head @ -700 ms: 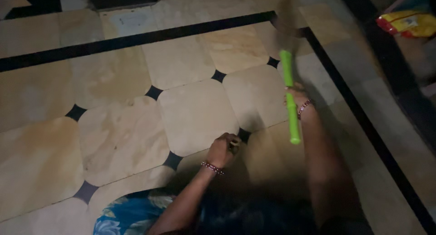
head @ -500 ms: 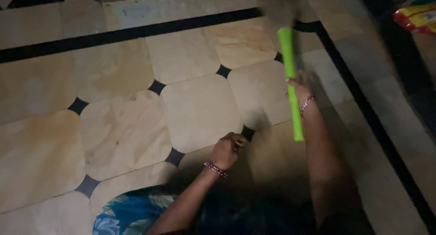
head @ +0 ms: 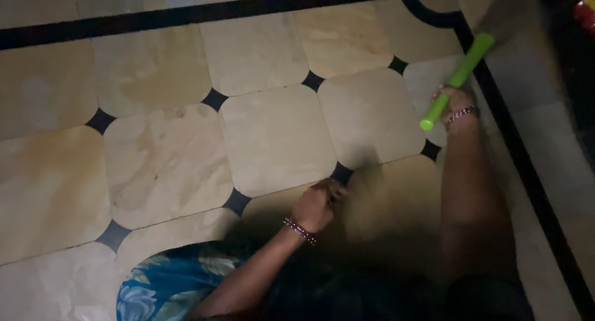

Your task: The person sweeps a patterned tiled floor by hand using a handheld broom with a green handle.

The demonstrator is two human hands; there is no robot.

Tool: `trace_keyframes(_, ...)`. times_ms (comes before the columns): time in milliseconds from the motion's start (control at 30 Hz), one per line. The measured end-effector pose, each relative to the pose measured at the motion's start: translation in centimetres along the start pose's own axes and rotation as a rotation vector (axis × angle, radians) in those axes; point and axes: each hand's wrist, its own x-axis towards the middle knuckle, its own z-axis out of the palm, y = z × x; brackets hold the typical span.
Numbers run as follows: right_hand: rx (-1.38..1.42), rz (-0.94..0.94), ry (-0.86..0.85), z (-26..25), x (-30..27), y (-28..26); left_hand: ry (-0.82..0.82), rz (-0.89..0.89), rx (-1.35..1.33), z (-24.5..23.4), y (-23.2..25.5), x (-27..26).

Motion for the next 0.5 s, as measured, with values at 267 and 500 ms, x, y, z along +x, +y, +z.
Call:
trace_keyframes(267,-0.62,-0.032,0.05,3.6,-0.4,0.3,-0.044,-0.01,0.101,0.3,-0.9,0.8)
trace_keyframes(500,-0.667,-0.311,-0.236,4.0,-6.1,11.2,0.105,0.033,0.065,-0.6,-0.9,0.6)
